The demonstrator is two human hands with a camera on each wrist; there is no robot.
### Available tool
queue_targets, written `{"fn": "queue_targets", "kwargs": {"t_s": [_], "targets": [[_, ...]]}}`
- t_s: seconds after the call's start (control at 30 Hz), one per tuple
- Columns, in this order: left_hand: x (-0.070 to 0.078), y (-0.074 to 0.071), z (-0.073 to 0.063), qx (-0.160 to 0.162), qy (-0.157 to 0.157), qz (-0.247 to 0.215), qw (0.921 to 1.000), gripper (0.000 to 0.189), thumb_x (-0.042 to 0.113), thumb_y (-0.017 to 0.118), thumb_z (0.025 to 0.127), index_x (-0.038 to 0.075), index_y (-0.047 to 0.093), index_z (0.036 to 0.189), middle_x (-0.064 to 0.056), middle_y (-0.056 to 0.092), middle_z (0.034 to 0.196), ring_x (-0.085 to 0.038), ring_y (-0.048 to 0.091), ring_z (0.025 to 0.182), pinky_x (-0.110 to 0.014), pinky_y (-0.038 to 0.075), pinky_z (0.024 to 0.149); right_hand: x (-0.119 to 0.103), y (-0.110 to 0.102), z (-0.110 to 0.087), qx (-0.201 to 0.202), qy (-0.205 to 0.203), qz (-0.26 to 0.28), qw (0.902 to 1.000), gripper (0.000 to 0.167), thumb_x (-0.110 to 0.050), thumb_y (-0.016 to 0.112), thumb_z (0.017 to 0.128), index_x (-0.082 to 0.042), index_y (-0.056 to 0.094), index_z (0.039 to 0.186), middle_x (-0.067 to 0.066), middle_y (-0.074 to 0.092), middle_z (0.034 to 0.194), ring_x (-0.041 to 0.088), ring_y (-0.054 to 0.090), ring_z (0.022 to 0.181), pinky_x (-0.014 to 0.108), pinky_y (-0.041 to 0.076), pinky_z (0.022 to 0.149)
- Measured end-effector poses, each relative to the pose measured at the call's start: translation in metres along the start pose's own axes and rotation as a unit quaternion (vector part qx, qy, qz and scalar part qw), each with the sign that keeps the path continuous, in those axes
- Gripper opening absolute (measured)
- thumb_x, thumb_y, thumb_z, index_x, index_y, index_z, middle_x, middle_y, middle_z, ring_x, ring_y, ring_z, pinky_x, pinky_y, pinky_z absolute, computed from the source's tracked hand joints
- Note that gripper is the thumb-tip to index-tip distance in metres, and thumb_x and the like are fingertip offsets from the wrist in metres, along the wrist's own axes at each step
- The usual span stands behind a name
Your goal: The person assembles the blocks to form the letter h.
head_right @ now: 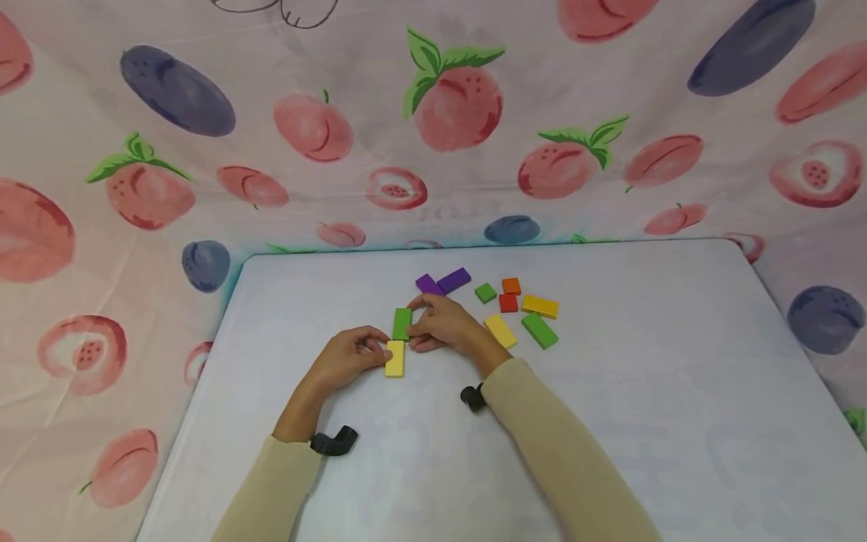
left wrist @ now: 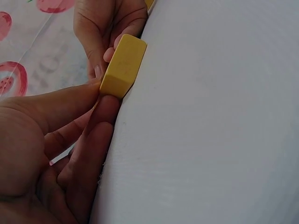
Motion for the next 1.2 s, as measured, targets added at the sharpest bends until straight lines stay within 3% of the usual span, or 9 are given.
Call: {"fn": "queue_targets", "kwargs": {"t_s": [0.5, 0.8, 1.2], "targets": [[0.0023, -0.0003, 0.0014, 0.008, 0.005, 0.013, 0.9999, 0.026, 0.034, 0.081, 0.087, 0.020, 0.075, 0.108, 0.004, 0.069, 0.086, -0.015, 0.058, 0.078, -0.030, 0.045, 0.069, -0.0010, -0.0011, 0.0005, 0.005, 0.001, -0.027, 0.9996, 0.054, -0.009, 0.078, 0.090, -0.018, 0.057, 0.138, 0.014, 0.063, 0.094, 0.021, 0.075, 0.073, 0.031, 0.063, 0.068], [0.0011, 0.0044, 0.0007, -0.010, 0.003, -0.020, 0.9997, 0.028, 0.029, 0.081, 0.088, 0.014, 0.073, 0.111, 0.003, 0.071, 0.081, -0.011, 0.068, 0.068, -0.028, 0.054, 0.066, -0.0008, -0.0006, -0.0009, 0.006, -0.011, -0.047, 0.9988, 0.054, -0.012, 0.078, 0.090, -0.017, 0.056, 0.139, 0.014, 0.066, 0.093, 0.021, 0.075, 0.074, 0.031, 0.063, 0.069], [0.0031, 0.0034, -0.0004, -0.008, 0.009, -0.018, 0.9998, 0.029, 0.029, 0.080, 0.088, 0.013, 0.073, 0.111, 0.003, 0.072, 0.080, -0.011, 0.068, 0.068, -0.028, 0.054, 0.066, -0.0030, -0.0001, -0.0014, 0.009, -0.018, -0.052, 0.9984, 0.053, -0.011, 0.078, 0.090, -0.017, 0.057, 0.138, 0.014, 0.065, 0.094, 0.022, 0.075, 0.074, 0.033, 0.063, 0.070]]}}
Point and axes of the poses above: each hand's wrist, its own z-axis towards the middle knuckle, its own y-axis out of the palm, x = y × z, the point moved 10 cm from there along z, towards the middle knuckle
